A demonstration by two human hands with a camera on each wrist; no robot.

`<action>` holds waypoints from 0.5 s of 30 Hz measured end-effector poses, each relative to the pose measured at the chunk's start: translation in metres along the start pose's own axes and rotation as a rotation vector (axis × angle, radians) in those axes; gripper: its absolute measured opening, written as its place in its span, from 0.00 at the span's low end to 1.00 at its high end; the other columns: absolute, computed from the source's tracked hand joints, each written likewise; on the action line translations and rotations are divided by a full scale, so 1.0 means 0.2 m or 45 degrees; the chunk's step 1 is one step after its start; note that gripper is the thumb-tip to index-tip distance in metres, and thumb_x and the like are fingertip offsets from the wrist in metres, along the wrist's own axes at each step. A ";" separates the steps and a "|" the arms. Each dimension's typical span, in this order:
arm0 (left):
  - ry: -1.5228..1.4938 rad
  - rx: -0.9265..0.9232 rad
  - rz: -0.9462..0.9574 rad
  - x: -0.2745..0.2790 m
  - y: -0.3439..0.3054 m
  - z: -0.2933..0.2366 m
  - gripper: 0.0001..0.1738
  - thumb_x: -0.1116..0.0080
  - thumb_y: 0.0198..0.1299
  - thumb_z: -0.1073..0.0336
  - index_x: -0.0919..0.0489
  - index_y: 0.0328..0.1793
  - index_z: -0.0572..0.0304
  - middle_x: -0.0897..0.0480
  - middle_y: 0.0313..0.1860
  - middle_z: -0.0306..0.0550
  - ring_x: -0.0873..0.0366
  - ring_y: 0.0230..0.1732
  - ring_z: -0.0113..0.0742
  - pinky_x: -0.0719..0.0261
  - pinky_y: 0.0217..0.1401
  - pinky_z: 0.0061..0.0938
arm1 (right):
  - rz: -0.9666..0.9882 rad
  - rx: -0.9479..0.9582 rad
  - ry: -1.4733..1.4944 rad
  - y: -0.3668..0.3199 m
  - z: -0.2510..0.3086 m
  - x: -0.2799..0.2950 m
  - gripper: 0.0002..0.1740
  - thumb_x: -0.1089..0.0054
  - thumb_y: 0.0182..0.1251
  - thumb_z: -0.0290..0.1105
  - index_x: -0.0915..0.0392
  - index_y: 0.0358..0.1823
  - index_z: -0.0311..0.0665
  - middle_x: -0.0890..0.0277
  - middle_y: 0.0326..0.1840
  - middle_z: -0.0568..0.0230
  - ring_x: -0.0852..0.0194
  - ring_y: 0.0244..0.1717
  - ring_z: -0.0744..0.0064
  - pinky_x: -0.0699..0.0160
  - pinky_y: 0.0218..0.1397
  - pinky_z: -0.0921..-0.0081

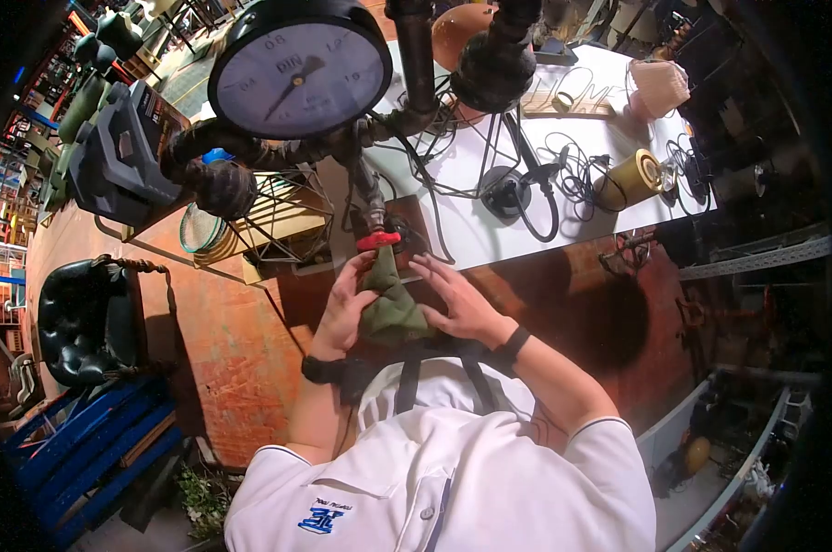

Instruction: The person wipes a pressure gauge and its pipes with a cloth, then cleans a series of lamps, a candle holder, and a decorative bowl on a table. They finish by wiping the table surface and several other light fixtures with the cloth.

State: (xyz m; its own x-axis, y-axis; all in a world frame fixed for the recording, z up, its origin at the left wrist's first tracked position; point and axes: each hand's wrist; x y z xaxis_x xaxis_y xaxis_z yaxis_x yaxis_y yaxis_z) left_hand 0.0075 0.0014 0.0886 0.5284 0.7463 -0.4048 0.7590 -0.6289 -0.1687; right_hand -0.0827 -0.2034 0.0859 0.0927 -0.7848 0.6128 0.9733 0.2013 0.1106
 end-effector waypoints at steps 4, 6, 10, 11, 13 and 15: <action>-0.262 0.108 0.101 -0.03 -0.03 -0.04 0.32 0.56 0.53 0.84 0.37 0.68 0.63 0.31 0.63 0.46 0.32 0.64 0.34 0.32 0.67 0.28 | 0.024 0.105 0.244 0.01 0.13 0.01 0.43 0.39 0.58 0.38 0.47 0.74 0.40 0.53 0.76 0.46 0.54 0.75 0.42 0.50 0.75 0.54; -0.512 0.189 0.087 -0.04 -0.02 0.03 0.34 0.56 0.54 0.85 0.38 0.70 0.61 0.31 0.65 0.46 0.33 0.66 0.36 0.32 0.68 0.31 | -0.006 0.132 0.220 0.04 0.11 -0.01 0.44 0.36 0.57 0.40 0.46 0.74 0.41 0.54 0.76 0.44 0.54 0.75 0.40 0.49 0.74 0.53; -0.723 0.234 0.059 -0.08 -0.01 0.09 0.31 0.48 0.62 0.76 0.41 0.71 0.57 0.32 0.65 0.46 0.33 0.66 0.38 0.30 0.67 0.36 | -0.036 0.075 -0.107 0.08 0.09 -0.08 0.50 0.30 0.50 0.49 0.45 0.73 0.42 0.51 0.73 0.39 0.54 0.74 0.37 0.49 0.73 0.51; -0.668 0.225 0.040 -0.08 0.00 0.13 0.35 0.42 0.61 0.72 0.43 0.72 0.56 0.32 0.64 0.45 0.33 0.66 0.38 0.30 0.67 0.36 | -0.068 0.103 -0.189 0.08 0.06 -0.11 0.55 0.27 0.45 0.52 0.45 0.73 0.41 0.48 0.72 0.43 0.52 0.73 0.40 0.50 0.74 0.50; -0.460 0.250 0.031 -0.08 -0.01 0.19 0.37 0.40 0.60 0.74 0.44 0.73 0.56 0.32 0.64 0.44 0.33 0.66 0.37 0.30 0.67 0.36 | -0.084 0.109 -0.175 0.09 0.07 -0.13 0.56 0.26 0.44 0.51 0.46 0.73 0.41 0.48 0.72 0.45 0.51 0.73 0.40 0.50 0.74 0.50; -0.278 0.264 0.030 -0.08 -0.01 0.21 0.41 0.36 0.55 0.78 0.44 0.72 0.55 0.32 0.64 0.43 0.32 0.65 0.36 0.30 0.66 0.34 | -0.106 0.106 -0.148 0.09 0.08 -0.15 0.61 0.23 0.40 0.51 0.50 0.74 0.39 0.47 0.72 0.50 0.50 0.73 0.44 0.49 0.74 0.50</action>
Point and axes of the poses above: each hand's wrist, its own y-axis towards the middle knuckle, its own x-axis out of the back of the hand, z = x × y
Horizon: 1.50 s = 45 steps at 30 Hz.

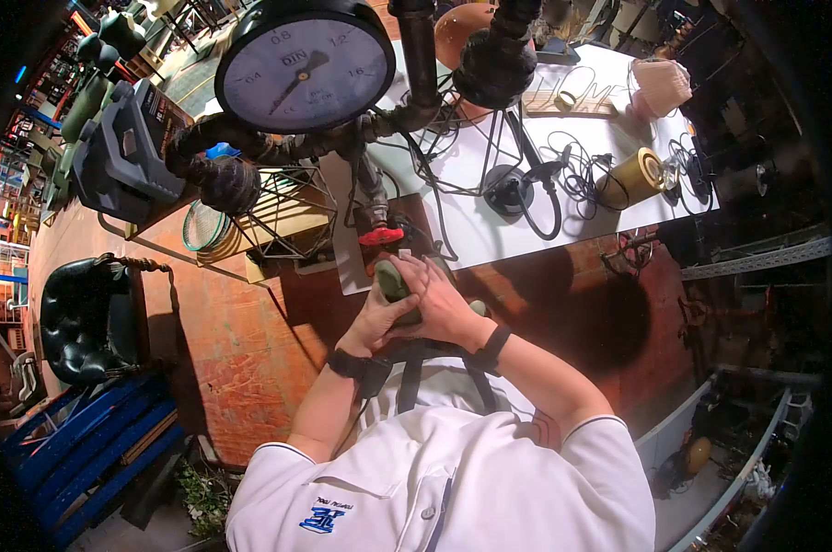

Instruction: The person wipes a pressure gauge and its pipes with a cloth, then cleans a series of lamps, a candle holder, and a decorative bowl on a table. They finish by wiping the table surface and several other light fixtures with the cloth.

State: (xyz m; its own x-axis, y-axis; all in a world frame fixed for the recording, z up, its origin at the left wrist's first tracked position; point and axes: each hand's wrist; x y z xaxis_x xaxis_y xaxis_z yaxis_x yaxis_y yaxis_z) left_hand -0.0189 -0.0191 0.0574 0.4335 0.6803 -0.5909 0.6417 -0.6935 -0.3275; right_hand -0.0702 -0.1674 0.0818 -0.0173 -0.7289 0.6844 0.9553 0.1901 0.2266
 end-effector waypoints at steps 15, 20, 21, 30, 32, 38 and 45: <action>0.347 -0.186 0.324 0.03 -0.11 -0.14 0.59 0.32 0.41 0.82 0.54 0.78 0.55 0.37 0.70 0.47 0.37 0.69 0.38 0.38 0.72 0.32 | 0.125 -0.345 0.574 -0.03 -0.13 -0.01 0.50 0.44 0.66 0.49 0.65 0.76 0.32 0.60 0.78 0.43 0.58 0.78 0.51 0.57 0.77 0.65; 0.623 -0.311 0.148 0.08 -0.11 -0.12 0.49 0.46 0.43 0.85 0.45 0.75 0.54 0.38 0.70 0.50 0.39 0.71 0.41 0.39 0.72 0.33 | 0.183 -0.369 0.789 0.01 -0.09 -0.05 0.50 0.47 0.69 0.49 0.69 0.77 0.32 0.61 0.78 0.42 0.59 0.78 0.51 0.57 0.77 0.66; 0.835 -0.421 0.109 0.07 -0.13 -0.12 0.47 0.49 0.43 0.85 0.44 0.75 0.55 0.37 0.69 0.50 0.39 0.71 0.41 0.39 0.71 0.32 | 0.178 -0.306 0.632 0.01 -0.09 -0.05 0.50 0.47 0.69 0.48 0.69 0.77 0.32 0.62 0.79 0.42 0.60 0.78 0.51 0.57 0.77 0.66; 1.064 -0.596 -0.030 0.01 -0.18 -0.19 0.41 0.49 0.42 0.85 0.35 0.69 0.54 0.31 0.64 0.53 0.38 0.70 0.51 0.38 0.70 0.36 | 0.211 -0.182 0.158 0.02 -0.04 -0.03 0.48 0.55 0.69 0.54 0.66 0.76 0.30 0.66 0.80 0.42 0.67 0.79 0.45 0.71 0.79 0.51; 0.973 -0.550 -0.041 0.04 -0.18 -0.18 0.41 0.48 0.42 0.86 0.33 0.67 0.53 0.31 0.63 0.53 0.38 0.69 0.55 0.38 0.70 0.39 | 0.216 -0.162 0.156 0.02 -0.02 -0.02 0.47 0.57 0.70 0.53 0.65 0.76 0.30 0.66 0.80 0.42 0.67 0.79 0.45 0.71 0.79 0.50; 1.656 -0.954 -0.378 0.07 -0.14 -0.08 0.33 0.42 0.47 0.80 0.27 0.64 0.53 0.26 0.59 0.51 0.31 0.61 0.52 0.32 0.64 0.38 | 0.195 -0.099 0.258 0.03 0.02 -0.07 0.42 0.56 0.72 0.44 0.65 0.76 0.28 0.66 0.79 0.38 0.66 0.79 0.45 0.65 0.79 0.56; 1.404 -0.946 -0.357 0.03 -0.17 -0.09 0.32 0.47 0.51 0.83 0.29 0.65 0.57 0.27 0.60 0.57 0.30 0.62 0.53 0.32 0.66 0.35 | 0.006 -0.166 0.117 0.03 0.02 -0.11 0.47 0.45 0.67 0.43 0.63 0.75 0.26 0.64 0.78 0.35 0.60 0.77 0.41 0.55 0.76 0.56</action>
Point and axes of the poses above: each hand's wrist, its own y-axis towards the middle knuckle, its own x-axis out of the back of the hand, z = x × y
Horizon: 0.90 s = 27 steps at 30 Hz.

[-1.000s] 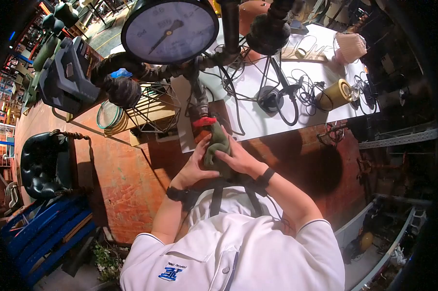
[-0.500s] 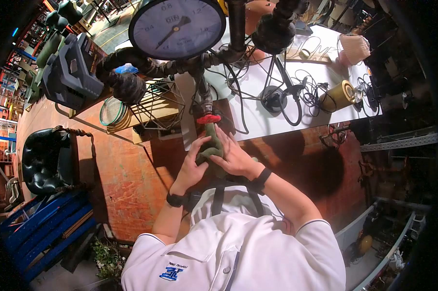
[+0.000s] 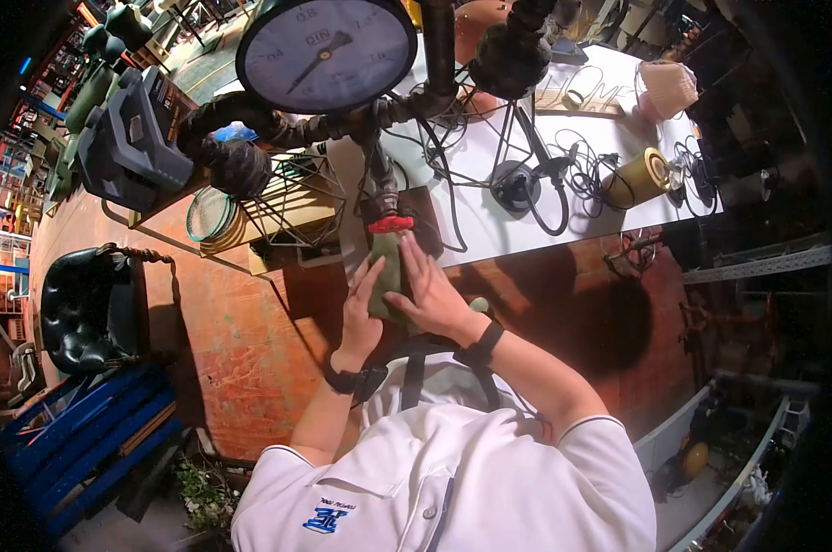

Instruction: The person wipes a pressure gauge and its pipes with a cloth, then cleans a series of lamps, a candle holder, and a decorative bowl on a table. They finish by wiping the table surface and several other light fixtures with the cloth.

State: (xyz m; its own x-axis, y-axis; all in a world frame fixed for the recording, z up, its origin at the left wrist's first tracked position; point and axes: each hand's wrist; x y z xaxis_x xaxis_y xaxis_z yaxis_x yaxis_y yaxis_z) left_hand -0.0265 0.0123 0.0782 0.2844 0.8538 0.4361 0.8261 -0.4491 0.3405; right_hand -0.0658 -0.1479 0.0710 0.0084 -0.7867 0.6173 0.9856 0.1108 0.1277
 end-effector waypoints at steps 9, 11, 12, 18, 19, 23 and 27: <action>-1.049 0.603 -0.030 -0.05 -0.05 0.06 0.36 0.61 0.51 0.89 0.36 0.70 0.62 0.29 0.63 0.47 0.28 0.62 0.38 0.28 0.64 0.31 | -0.094 0.086 -0.317 0.01 0.05 0.01 0.59 0.28 0.47 0.55 0.54 0.76 0.40 0.61 0.77 0.39 0.58 0.76 0.40 0.57 0.75 0.45; -1.573 0.851 0.038 -0.06 -0.07 0.07 0.34 0.63 0.59 0.87 0.39 0.73 0.57 0.30 0.66 0.47 0.27 0.62 0.38 0.20 0.54 0.26 | -0.103 0.027 -0.214 0.00 0.04 0.03 0.61 0.26 0.45 0.54 0.53 0.76 0.41 0.62 0.77 0.39 0.59 0.76 0.40 0.55 0.75 0.46; -1.573 0.851 0.033 -0.04 -0.08 0.08 0.34 0.63 0.59 0.87 0.39 0.73 0.57 0.30 0.66 0.47 0.27 0.62 0.38 0.20 0.54 0.26 | -0.109 -0.031 -0.113 0.00 0.03 0.03 0.62 0.25 0.43 0.54 0.53 0.76 0.41 0.63 0.77 0.40 0.59 0.76 0.39 0.52 0.75 0.48; -1.718 0.941 0.027 0.02 -0.07 0.04 0.33 0.55 0.63 0.83 0.42 0.74 0.52 0.30 0.65 0.45 0.26 0.60 0.38 0.21 0.54 0.25 | -0.030 -0.061 0.331 0.01 0.00 -0.03 0.69 0.19 0.41 0.40 0.66 0.75 0.39 0.43 0.70 0.41 0.37 0.66 0.40 0.32 0.66 0.59; -1.714 0.942 0.025 0.01 -0.08 0.07 0.33 0.55 0.63 0.83 0.42 0.74 0.52 0.30 0.65 0.45 0.26 0.60 0.38 0.21 0.54 0.25 | -0.036 -0.062 0.286 0.02 -0.01 -0.03 0.66 0.20 0.41 0.40 0.64 0.74 0.38 0.42 0.69 0.41 0.36 0.65 0.40 0.30 0.64 0.59; -0.492 0.463 0.094 -0.01 -0.12 0.20 0.30 0.42 0.58 0.78 0.35 0.67 0.57 0.23 0.57 0.48 0.22 0.55 0.38 0.22 0.53 0.30 | 0.047 -0.297 0.257 0.02 -0.09 -0.04 0.54 0.21 0.43 0.38 0.50 0.68 0.35 0.38 0.64 0.43 0.32 0.61 0.41 0.25 0.57 0.58; 0.044 0.276 0.422 0.08 -0.17 0.33 0.33 0.35 0.50 0.76 0.32 0.65 0.60 0.21 0.51 0.54 0.20 0.50 0.41 0.22 0.50 0.29 | -0.001 0.041 -0.054 0.00 -0.09 0.01 0.45 0.24 0.44 0.32 0.42 0.63 0.34 0.35 0.59 0.46 0.31 0.56 0.43 0.24 0.54 0.59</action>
Point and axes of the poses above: each hand's wrist, its own y-axis towards the middle knuckle, its own x-axis out of the back of the hand, z = x × y
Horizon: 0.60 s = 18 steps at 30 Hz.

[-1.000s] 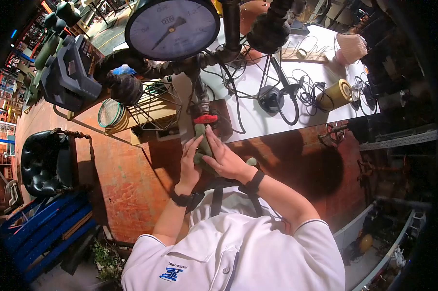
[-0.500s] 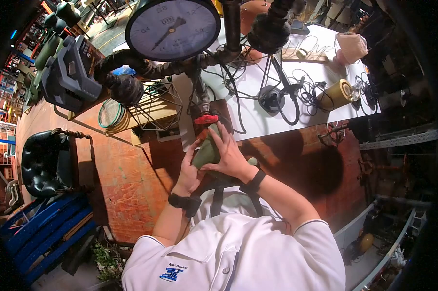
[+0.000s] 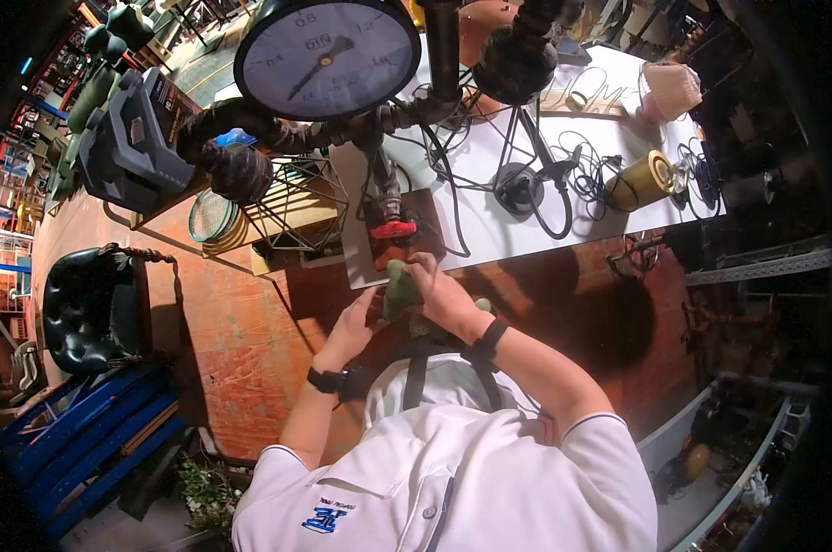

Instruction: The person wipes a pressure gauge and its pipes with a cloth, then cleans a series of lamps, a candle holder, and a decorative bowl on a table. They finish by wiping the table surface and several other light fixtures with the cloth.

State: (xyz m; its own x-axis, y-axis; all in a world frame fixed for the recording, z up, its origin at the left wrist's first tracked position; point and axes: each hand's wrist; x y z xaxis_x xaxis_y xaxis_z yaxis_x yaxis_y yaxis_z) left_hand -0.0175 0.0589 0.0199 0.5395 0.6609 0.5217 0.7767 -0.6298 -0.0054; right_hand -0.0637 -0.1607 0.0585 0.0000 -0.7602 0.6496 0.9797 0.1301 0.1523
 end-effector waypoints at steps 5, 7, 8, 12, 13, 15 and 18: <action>0.051 0.205 -0.095 0.17 0.09 -0.01 0.19 0.40 0.55 0.74 0.24 0.55 0.64 0.22 0.48 0.53 0.22 0.47 0.50 0.23 0.52 0.35 | 0.044 -0.072 -0.350 -0.01 -0.08 0.02 0.37 0.30 0.45 0.24 0.34 0.61 0.36 0.35 0.58 0.52 0.32 0.54 0.49 0.23 0.52 0.61; 0.191 -0.111 -0.337 0.13 0.21 0.12 0.19 0.42 0.58 0.72 0.25 0.56 0.65 0.21 0.47 0.55 0.22 0.49 0.53 0.23 0.52 0.37 | -0.009 -0.015 -0.419 0.02 -0.04 -0.02 0.35 0.35 0.46 0.23 0.32 0.61 0.36 0.35 0.59 0.51 0.32 0.56 0.51 0.23 0.52 0.64; 0.205 -0.144 -0.456 0.11 0.29 0.14 0.17 0.42 0.59 0.70 0.24 0.54 0.65 0.21 0.49 0.57 0.22 0.49 0.55 0.24 0.53 0.38 | -0.026 0.086 -0.485 0.06 0.00 -0.01 0.30 0.39 0.48 0.23 0.30 0.58 0.35 0.34 0.58 0.55 0.31 0.52 0.54 0.22 0.49 0.65; 0.258 -0.131 -0.621 0.02 0.55 0.25 0.19 0.46 0.63 0.62 0.25 0.56 0.65 0.21 0.48 0.64 0.24 0.51 0.62 0.27 0.57 0.41 | -0.025 0.276 -0.704 0.19 -0.01 -0.12 0.24 0.47 0.52 0.25 0.27 0.54 0.36 0.32 0.57 0.64 0.29 0.45 0.63 0.21 0.43 0.72; 0.259 -0.137 -0.620 0.01 0.59 0.23 0.19 0.46 0.63 0.62 0.25 0.56 0.65 0.21 0.48 0.64 0.24 0.51 0.62 0.27 0.57 0.41 | 0.011 0.271 -0.797 0.21 -0.02 -0.15 0.23 0.47 0.53 0.25 0.26 0.54 0.37 0.32 0.57 0.66 0.29 0.44 0.65 0.21 0.42 0.74; 0.049 0.342 -0.330 -0.02 0.63 0.18 0.22 0.49 0.64 0.54 0.25 0.55 0.63 0.21 0.47 0.68 0.25 0.51 0.64 0.27 0.55 0.44 | 0.052 0.223 -0.856 0.21 -0.04 -0.17 0.24 0.47 0.54 0.26 0.27 0.56 0.37 0.32 0.57 0.67 0.30 0.43 0.66 0.22 0.41 0.75; 0.330 0.230 -0.286 -0.09 0.68 0.30 0.22 0.53 0.65 0.49 0.28 0.60 0.51 0.19 0.46 0.62 0.22 0.48 0.61 0.25 0.49 0.45 | 0.073 0.190 -0.893 0.20 -0.06 -0.17 0.25 0.47 0.54 0.26 0.27 0.58 0.38 0.32 0.56 0.68 0.30 0.43 0.66 0.22 0.42 0.73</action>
State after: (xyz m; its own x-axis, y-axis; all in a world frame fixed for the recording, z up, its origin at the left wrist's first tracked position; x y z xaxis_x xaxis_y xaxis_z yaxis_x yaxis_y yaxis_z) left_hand 0.0981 -0.0153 -0.0419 0.2673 0.6345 0.7252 0.9234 -0.3839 -0.0045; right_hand -0.0227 -0.1366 0.0333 -0.1273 -0.1684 0.9775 0.9442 0.2812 0.1714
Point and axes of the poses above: each hand's wrist, its own y-axis towards the middle knuckle, its own x-axis out of the back of the hand, z = x × y
